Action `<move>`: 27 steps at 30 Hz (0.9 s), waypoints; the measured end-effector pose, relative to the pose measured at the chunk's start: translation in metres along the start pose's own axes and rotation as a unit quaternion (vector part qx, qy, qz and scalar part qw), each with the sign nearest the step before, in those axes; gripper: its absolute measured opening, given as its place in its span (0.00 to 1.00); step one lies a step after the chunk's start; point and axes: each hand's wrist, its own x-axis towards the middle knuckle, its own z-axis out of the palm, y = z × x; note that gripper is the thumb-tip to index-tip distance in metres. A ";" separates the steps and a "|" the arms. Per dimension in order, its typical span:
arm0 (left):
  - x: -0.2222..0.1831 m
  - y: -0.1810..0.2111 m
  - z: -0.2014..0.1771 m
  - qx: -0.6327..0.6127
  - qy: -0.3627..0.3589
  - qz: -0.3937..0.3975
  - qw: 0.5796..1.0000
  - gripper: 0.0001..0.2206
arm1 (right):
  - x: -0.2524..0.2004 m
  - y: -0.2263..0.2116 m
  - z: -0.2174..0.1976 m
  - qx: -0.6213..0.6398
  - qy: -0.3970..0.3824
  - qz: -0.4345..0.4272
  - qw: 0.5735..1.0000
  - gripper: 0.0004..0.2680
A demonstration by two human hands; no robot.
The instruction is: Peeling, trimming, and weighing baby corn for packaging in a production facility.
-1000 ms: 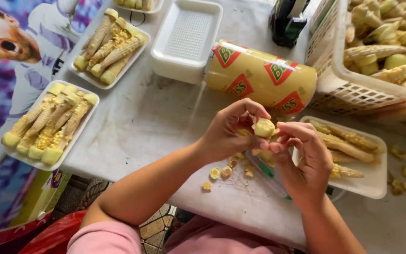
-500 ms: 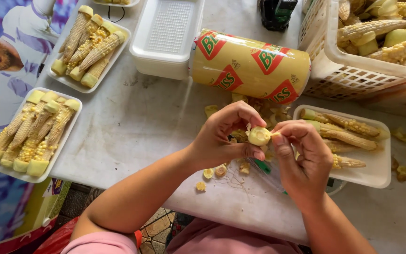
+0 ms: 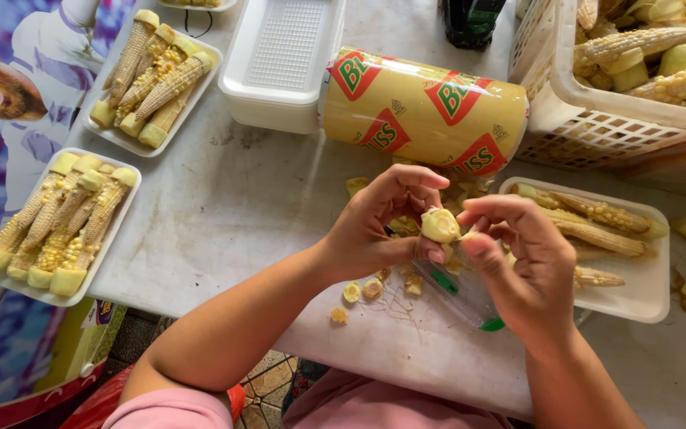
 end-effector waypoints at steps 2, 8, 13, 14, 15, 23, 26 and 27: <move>0.000 0.002 -0.001 -0.043 0.009 -0.004 0.999 0.27 | 0.002 0.000 0.001 -0.031 -0.032 -0.022 0.999 0.12; -0.001 0.006 -0.003 -0.037 -0.008 -0.038 0.999 0.19 | 0.002 0.002 0.004 -0.073 -0.010 -0.110 0.991 0.01; 0.006 0.002 0.002 -0.036 -0.004 0.019 0.999 0.16 | 0.003 0.023 0.001 -0.016 0.042 -0.083 0.996 0.03; 0.006 0.006 0.001 -0.035 -0.004 0.019 0.999 0.16 | 0.001 0.026 0.000 -0.016 0.042 -0.084 0.996 0.03; 0.007 0.010 0.000 -0.020 -0.018 0.018 0.999 0.15 | -0.001 0.029 0.000 -0.013 0.047 -0.078 0.996 0.04; 0.003 -0.005 0.000 0.026 0.000 -0.004 1.000 0.34 | -0.003 0.035 -0.001 0.041 0.067 -0.076 0.994 0.06; 0.005 -0.013 -0.003 0.098 0.014 0.043 0.994 0.30 | 0.000 0.032 -0.006 0.052 0.076 -0.087 0.992 0.07; 0.005 -0.015 -0.003 0.117 0.028 0.062 0.991 0.30 | 0.000 0.032 -0.006 0.046 0.101 -0.084 0.990 0.07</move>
